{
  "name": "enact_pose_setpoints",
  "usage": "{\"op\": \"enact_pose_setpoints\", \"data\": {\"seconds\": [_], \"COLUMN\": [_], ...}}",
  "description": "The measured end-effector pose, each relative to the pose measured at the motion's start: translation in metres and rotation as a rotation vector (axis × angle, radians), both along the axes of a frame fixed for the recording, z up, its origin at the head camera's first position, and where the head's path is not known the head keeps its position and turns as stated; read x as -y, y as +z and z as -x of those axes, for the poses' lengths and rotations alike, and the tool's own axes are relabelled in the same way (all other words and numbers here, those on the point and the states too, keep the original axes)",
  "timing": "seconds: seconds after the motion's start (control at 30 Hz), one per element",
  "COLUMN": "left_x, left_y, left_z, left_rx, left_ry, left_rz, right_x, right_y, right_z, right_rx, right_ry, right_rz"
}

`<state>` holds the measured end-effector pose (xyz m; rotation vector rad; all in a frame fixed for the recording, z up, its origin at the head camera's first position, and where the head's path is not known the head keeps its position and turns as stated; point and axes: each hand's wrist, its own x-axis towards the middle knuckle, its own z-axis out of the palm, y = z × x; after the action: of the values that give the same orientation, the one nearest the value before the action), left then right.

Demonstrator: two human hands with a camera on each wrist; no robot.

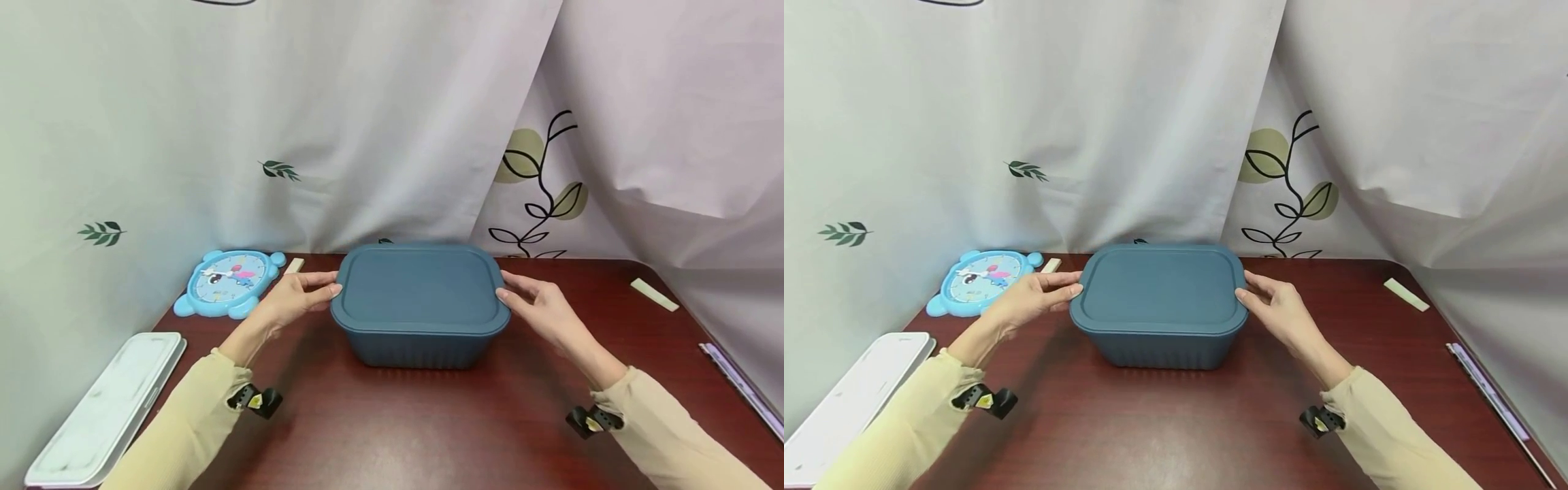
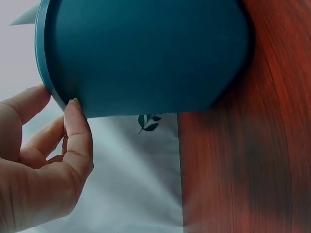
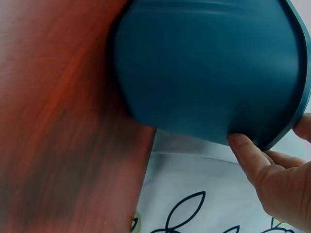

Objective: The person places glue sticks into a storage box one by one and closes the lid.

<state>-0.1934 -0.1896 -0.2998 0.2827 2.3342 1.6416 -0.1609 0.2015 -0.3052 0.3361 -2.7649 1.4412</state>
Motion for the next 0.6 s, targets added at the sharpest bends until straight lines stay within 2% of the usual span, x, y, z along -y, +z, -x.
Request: {"op": "enact_pose_setpoints", "data": {"seconds": [0.27, 0.5, 0.6], "left_x": [-0.005, -0.008, -0.008], "left_y": [0.001, 0.001, 0.003], "left_z": [-0.015, -0.022, -0.022], "left_rx": [-0.008, -0.063, -0.063], "left_ry": [-0.062, -0.102, -0.117], "left_rz": [0.005, 0.040, 0.044], "right_x": [-0.014, -0.020, -0.021], "right_y": [-0.003, -0.005, -0.006], "right_z": [-0.025, -0.038, -0.041], "right_rx": [-0.055, -0.076, -0.075], "right_ry": [-0.032, -0.026, -0.015], "right_rz": [-0.040, 0.005, 0.024]}}
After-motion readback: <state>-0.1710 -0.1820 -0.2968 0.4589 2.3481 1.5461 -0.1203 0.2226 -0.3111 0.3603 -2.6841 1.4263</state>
